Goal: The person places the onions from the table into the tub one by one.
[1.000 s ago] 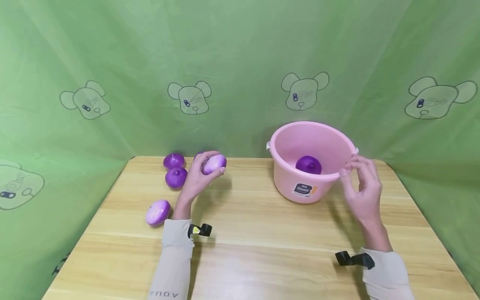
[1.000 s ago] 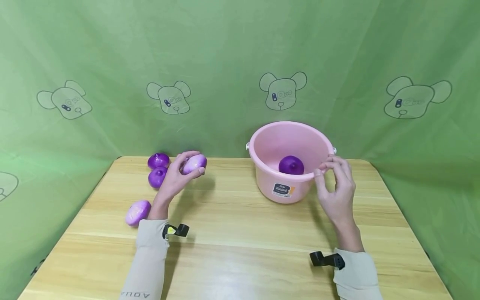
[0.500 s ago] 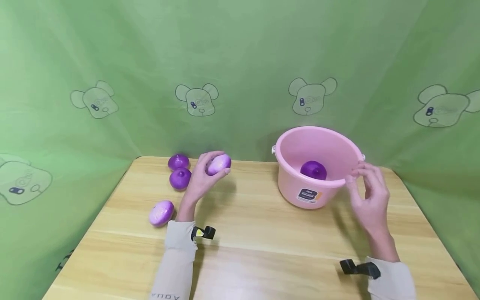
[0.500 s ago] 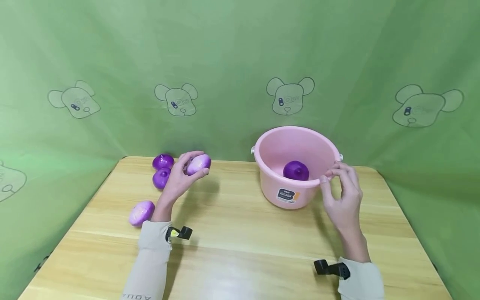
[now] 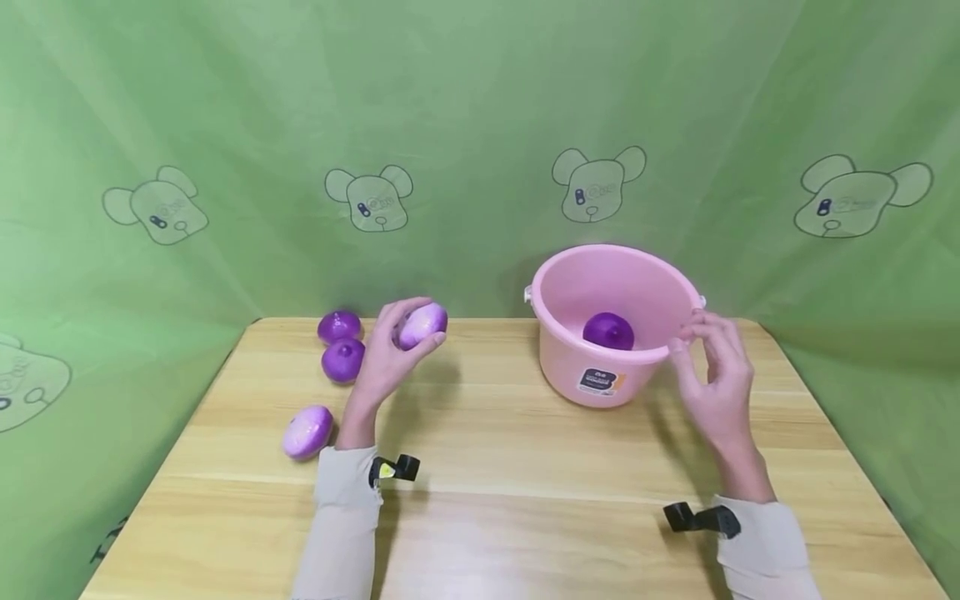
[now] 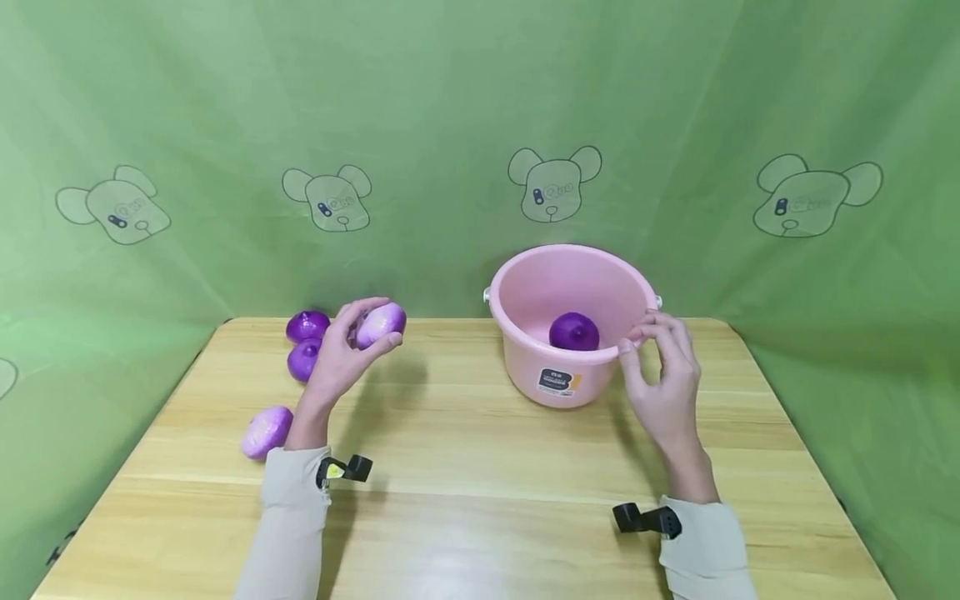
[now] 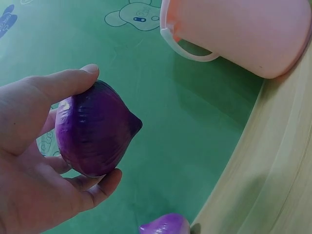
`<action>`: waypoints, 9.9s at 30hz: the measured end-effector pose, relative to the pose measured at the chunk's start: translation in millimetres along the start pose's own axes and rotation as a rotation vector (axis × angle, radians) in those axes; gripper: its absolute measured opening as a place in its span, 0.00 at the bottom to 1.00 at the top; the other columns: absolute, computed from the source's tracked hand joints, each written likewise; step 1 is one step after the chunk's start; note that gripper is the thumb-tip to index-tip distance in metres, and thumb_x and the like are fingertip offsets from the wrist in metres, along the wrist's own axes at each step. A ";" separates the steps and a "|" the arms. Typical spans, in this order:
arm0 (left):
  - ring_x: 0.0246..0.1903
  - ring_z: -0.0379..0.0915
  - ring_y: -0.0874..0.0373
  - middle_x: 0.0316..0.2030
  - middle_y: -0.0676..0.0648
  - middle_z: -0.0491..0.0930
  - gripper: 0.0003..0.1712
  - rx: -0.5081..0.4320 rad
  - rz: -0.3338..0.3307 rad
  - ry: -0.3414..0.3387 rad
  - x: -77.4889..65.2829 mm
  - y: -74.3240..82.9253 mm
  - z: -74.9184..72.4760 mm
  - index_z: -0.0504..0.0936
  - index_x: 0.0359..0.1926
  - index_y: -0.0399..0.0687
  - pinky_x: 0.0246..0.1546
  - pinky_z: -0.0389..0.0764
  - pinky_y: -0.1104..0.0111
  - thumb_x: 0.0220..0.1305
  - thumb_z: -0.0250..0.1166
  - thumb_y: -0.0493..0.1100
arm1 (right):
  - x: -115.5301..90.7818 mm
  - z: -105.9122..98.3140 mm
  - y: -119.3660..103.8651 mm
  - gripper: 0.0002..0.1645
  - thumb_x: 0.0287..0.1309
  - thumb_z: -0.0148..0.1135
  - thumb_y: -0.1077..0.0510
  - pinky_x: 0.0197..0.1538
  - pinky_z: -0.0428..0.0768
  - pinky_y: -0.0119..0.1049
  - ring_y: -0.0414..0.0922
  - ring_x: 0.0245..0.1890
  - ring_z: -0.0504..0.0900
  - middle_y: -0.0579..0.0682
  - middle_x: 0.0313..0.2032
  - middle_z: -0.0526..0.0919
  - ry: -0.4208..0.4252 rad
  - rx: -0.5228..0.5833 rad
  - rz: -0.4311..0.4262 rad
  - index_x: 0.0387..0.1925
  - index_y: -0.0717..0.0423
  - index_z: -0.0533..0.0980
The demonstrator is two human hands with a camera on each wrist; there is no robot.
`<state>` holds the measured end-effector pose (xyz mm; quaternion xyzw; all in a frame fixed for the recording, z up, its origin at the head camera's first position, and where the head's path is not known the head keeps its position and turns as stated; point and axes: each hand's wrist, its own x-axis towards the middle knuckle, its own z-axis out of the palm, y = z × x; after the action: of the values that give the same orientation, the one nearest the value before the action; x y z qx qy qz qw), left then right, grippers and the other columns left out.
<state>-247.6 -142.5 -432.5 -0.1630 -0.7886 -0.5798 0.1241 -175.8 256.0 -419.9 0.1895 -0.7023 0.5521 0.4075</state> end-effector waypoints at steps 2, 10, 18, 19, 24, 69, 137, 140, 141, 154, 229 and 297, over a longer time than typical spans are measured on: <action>0.53 0.73 0.47 0.59 0.42 0.71 0.33 0.005 0.001 -0.002 0.0 0.8 0.7 0.79 0.64 0.54 0.54 0.79 0.50 0.58 0.78 0.46 | -0.3 -0.6 0.5 0.08 0.56 0.57 0.80 0.74 0.65 0.50 0.49 0.58 0.74 0.57 0.50 0.76 -0.001 -0.001 0.000 0.38 0.87 0.72; 0.53 0.73 0.47 0.59 0.44 0.71 0.32 0.010 0.017 -0.008 -0.9 5.1 3.9 0.79 0.64 0.54 0.53 0.81 0.51 0.58 0.78 0.46 | -1.1 -2.7 1.2 0.08 0.57 0.57 0.80 0.74 0.65 0.48 0.48 0.59 0.73 0.78 0.49 0.70 -0.009 -0.011 0.001 0.39 0.87 0.72; 0.53 0.73 0.49 0.59 0.45 0.71 0.32 0.003 0.048 -0.006 -2.2 10.4 6.1 0.79 0.63 0.55 0.53 0.81 0.52 0.58 0.78 0.45 | -0.5 -2.1 -0.8 0.08 0.56 0.57 0.81 0.74 0.65 0.48 0.49 0.59 0.73 0.74 0.48 0.72 -0.006 -0.008 -0.001 0.38 0.87 0.72; 0.53 0.73 0.49 0.59 0.45 0.71 0.32 0.001 0.052 -0.006 -2.5 11.0 5.7 0.79 0.63 0.55 0.53 0.81 0.52 0.58 0.78 0.44 | -0.5 -1.9 -0.3 0.08 0.56 0.57 0.81 0.74 0.66 0.48 0.49 0.59 0.73 0.71 0.48 0.73 -0.005 -0.005 -0.001 0.38 0.86 0.72; 0.53 0.73 0.49 0.59 0.46 0.71 0.32 -0.003 0.052 -0.003 -5.4 13.3 3.1 0.79 0.63 0.55 0.54 0.81 0.52 0.58 0.78 0.44 | -1.8 -0.9 2.2 0.08 0.56 0.57 0.81 0.74 0.67 0.47 0.48 0.58 0.74 0.48 0.50 0.76 -0.012 -0.008 -0.005 0.38 0.86 0.73; 0.58 0.72 0.44 0.62 0.36 0.70 0.32 -0.093 0.135 0.014 -14.6 67.9 24.9 0.77 0.63 0.34 0.60 0.79 0.52 0.57 0.74 0.30 | 0.9 -0.9 0.4 0.08 0.56 0.57 0.80 0.74 0.67 0.48 0.53 0.58 0.74 0.66 0.48 0.75 -0.010 -0.030 -0.018 0.38 0.86 0.73; 0.59 0.72 0.52 0.63 0.47 0.72 0.33 -0.157 0.263 0.016 10.3 58.7 77.1 0.79 0.65 0.50 0.58 0.81 0.57 0.58 0.78 0.42 | 1.7 -0.5 -5.5 0.07 0.55 0.57 0.80 0.74 0.67 0.48 0.46 0.57 0.73 0.55 0.48 0.76 -0.020 -0.042 0.006 0.37 0.84 0.73; 0.59 0.72 0.53 0.63 0.48 0.72 0.33 -0.155 0.259 0.011 12.3 62.3 80.1 0.79 0.65 0.50 0.58 0.81 0.59 0.58 0.78 0.41 | 1.3 -2.7 -5.2 0.07 0.55 0.57 0.81 0.74 0.67 0.48 0.46 0.57 0.74 0.50 0.48 0.76 -0.016 -0.041 0.013 0.37 0.84 0.73; 0.59 0.72 0.53 0.63 0.48 0.71 0.33 -0.156 0.258 0.008 12.5 63.5 81.0 0.79 0.65 0.50 0.58 0.81 0.59 0.58 0.78 0.41 | 1.0 -3.5 -5.2 0.07 0.55 0.57 0.81 0.74 0.67 0.48 0.46 0.57 0.74 0.49 0.48 0.76 -0.015 -0.039 0.015 0.37 0.84 0.73; 0.59 0.72 0.52 0.63 0.45 0.72 0.33 -0.173 0.262 -0.007 14.8 74.4 88.7 0.79 0.64 0.45 0.58 0.81 0.58 0.58 0.77 0.37 | 0.4 -5.8 -3.0 0.07 0.56 0.57 0.81 0.74 0.66 0.47 0.46 0.58 0.73 0.47 0.50 0.75 -0.019 -0.044 0.024 0.38 0.84 0.73; 0.63 0.69 0.54 0.69 0.45 0.66 0.33 -0.080 0.320 -0.225 49.4 102.0 141.2 0.82 0.63 0.52 0.60 0.78 0.66 0.55 0.80 0.41 | 3.2 -5.4 -2.1 0.07 0.57 0.57 0.80 0.75 0.65 0.49 0.45 0.58 0.73 0.67 0.47 0.73 -0.021 -0.042 0.030 0.38 0.85 0.72; 0.60 0.73 0.62 0.56 0.46 0.81 0.17 -0.026 0.433 -0.252 21.2 94.8 126.0 0.86 0.52 0.45 0.69 0.68 0.65 0.62 0.75 0.41 | -3.1 -16.1 25.6 0.07 0.56 0.59 0.81 0.74 0.66 0.46 0.58 0.59 0.72 0.55 0.50 0.76 -0.023 -0.073 0.021 0.38 0.81 0.75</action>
<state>-229.8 6.2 -378.9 -0.4009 -0.7369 -0.5250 0.1440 -186.4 278.5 -437.3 0.1736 -0.7286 0.5282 0.4000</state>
